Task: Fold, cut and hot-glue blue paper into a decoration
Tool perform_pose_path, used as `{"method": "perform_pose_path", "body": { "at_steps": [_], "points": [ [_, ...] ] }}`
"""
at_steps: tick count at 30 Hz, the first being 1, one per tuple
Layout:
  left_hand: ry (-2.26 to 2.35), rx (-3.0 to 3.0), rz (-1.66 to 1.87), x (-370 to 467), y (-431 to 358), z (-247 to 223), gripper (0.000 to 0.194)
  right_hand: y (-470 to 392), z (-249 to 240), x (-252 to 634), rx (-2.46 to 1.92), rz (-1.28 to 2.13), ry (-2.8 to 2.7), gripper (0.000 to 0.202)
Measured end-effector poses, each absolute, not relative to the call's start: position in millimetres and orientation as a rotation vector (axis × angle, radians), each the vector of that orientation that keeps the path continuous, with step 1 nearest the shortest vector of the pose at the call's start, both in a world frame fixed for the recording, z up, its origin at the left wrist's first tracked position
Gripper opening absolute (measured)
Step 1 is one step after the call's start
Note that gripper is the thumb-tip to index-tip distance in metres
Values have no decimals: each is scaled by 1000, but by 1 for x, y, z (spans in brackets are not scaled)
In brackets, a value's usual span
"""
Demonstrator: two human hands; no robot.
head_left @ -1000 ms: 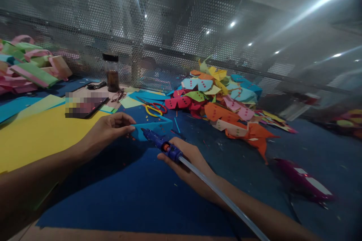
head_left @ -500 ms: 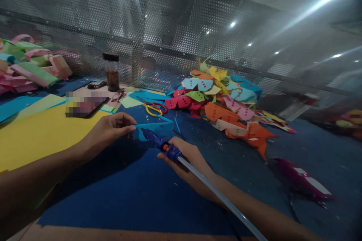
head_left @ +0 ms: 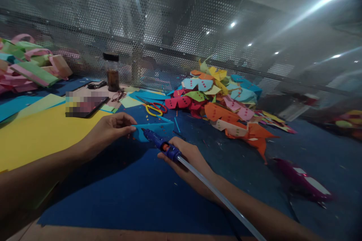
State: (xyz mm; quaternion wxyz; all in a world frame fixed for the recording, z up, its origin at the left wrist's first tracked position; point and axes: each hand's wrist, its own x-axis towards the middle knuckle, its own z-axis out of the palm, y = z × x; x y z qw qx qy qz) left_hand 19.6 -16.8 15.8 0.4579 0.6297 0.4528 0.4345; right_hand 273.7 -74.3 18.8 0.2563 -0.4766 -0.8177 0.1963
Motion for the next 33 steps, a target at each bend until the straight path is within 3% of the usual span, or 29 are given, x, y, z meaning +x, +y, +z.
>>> {"method": "perform_pose_path", "body": {
  "at_steps": [33],
  "points": [
    [1082,1516,1081,19,-15,11,24,-73,20,273,-1409,480,-2268,25]
  ]
}}
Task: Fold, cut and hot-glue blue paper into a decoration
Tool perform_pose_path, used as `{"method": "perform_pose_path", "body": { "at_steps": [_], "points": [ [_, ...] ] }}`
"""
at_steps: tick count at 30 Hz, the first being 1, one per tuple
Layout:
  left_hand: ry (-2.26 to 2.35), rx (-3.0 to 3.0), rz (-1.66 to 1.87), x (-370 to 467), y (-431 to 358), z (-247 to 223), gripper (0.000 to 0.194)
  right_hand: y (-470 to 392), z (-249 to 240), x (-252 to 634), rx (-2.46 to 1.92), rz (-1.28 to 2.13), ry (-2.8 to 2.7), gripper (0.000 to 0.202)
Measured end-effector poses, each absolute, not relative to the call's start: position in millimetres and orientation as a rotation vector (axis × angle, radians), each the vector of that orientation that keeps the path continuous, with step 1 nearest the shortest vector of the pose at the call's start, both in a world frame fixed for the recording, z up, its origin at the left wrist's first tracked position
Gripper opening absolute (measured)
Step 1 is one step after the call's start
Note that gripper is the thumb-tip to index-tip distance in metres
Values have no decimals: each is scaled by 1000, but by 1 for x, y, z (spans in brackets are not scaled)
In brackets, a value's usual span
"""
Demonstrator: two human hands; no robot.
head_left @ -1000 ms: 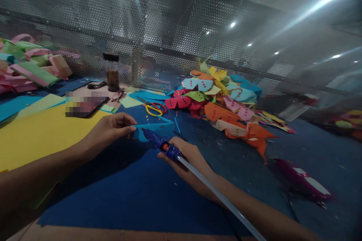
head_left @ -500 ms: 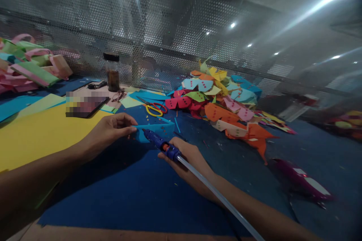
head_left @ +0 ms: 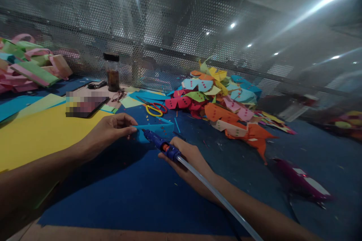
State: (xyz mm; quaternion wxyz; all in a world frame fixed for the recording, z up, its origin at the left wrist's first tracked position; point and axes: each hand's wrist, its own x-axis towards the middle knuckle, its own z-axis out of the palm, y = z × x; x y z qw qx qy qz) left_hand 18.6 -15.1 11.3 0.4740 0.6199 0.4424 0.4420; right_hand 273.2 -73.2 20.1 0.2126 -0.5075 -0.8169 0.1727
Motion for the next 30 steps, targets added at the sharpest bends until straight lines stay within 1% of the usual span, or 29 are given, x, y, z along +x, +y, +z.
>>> {"method": "perform_pose_path", "body": {
  "at_steps": [9,18,30],
  "points": [
    [1072,1513,1081,18,-14,11,27,-71,15,276,-1441,434,-2278,19],
    [1073,1502,1070,19,-15,12,23,-66,8,279,-1516,364,-2324,15],
    [1077,1518,1075,18,-16,12,25,-63,4,281,-1486,360,-2353,15]
  ]
}}
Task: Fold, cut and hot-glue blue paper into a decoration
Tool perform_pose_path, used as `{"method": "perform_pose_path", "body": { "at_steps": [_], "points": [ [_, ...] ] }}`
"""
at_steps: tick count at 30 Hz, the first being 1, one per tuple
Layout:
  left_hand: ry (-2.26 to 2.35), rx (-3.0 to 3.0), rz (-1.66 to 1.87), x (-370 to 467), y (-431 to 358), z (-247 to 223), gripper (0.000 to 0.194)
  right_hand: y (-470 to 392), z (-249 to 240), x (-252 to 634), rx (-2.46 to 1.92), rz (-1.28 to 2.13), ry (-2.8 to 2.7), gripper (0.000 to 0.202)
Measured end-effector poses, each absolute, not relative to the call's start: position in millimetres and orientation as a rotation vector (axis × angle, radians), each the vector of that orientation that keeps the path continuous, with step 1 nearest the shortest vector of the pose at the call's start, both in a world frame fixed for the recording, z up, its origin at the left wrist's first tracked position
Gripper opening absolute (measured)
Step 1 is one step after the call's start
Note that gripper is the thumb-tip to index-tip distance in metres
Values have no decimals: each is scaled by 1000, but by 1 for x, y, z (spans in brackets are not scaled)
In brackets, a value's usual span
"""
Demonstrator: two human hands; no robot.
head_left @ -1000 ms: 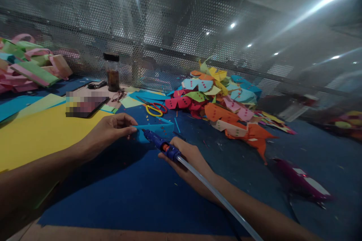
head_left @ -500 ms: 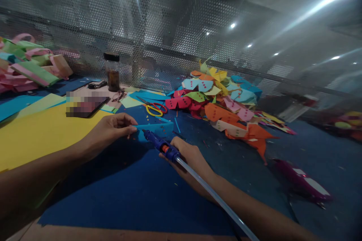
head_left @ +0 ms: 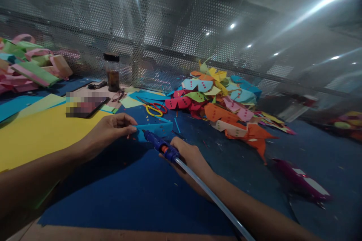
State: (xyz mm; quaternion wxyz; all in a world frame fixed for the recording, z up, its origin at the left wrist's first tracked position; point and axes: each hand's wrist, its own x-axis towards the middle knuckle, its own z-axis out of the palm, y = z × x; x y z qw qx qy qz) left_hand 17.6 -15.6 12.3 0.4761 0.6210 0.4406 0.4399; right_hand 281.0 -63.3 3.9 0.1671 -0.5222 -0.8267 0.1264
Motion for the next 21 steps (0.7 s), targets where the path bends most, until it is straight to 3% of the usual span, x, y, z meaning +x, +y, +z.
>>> {"method": "perform_pose_path", "body": {
  "at_steps": [21],
  "points": [
    [1047,1486,1079,18,-15,11,23,-67,8,278,-1456,366,-2291,17]
  ]
}}
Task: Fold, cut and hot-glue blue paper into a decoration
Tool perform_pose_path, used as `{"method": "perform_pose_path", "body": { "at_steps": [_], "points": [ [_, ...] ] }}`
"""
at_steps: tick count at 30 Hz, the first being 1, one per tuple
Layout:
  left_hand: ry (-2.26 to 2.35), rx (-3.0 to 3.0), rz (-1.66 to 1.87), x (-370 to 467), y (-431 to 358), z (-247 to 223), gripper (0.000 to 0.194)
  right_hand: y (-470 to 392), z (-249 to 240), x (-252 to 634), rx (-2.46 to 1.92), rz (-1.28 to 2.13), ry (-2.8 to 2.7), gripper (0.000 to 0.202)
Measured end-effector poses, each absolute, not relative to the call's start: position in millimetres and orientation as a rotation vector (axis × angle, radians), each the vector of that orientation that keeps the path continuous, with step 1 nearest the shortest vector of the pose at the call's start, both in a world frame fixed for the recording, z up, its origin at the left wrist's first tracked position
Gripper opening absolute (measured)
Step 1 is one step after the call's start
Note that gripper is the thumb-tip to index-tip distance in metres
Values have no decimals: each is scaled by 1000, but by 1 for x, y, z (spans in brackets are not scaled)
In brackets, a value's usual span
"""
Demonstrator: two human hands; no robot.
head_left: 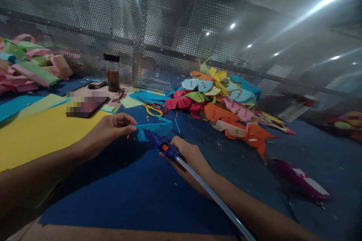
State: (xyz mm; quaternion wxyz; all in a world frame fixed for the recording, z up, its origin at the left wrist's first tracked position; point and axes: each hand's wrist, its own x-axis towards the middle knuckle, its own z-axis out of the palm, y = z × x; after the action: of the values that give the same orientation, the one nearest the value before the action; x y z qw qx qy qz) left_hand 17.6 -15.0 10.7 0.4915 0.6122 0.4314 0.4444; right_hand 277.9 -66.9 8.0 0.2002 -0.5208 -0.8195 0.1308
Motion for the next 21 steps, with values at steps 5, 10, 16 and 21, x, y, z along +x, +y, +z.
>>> {"method": "perform_pose_path", "body": {
  "at_steps": [5,10,16,21],
  "points": [
    [1054,1483,1089,17,-13,11,23,-70,16,275,-1353,532,-2181,25],
    [1069,1460,1075,15,-12,12,24,-75,24,272,-1332,751,-2033,30],
    [1092,1386,1181,8,-6,12,27,-74,20,272,-1439,958,-1886,33],
    [1112,1254,1273,-9,3,23,34,-67,11,275,-1409,1003,-1858,43]
  ]
}}
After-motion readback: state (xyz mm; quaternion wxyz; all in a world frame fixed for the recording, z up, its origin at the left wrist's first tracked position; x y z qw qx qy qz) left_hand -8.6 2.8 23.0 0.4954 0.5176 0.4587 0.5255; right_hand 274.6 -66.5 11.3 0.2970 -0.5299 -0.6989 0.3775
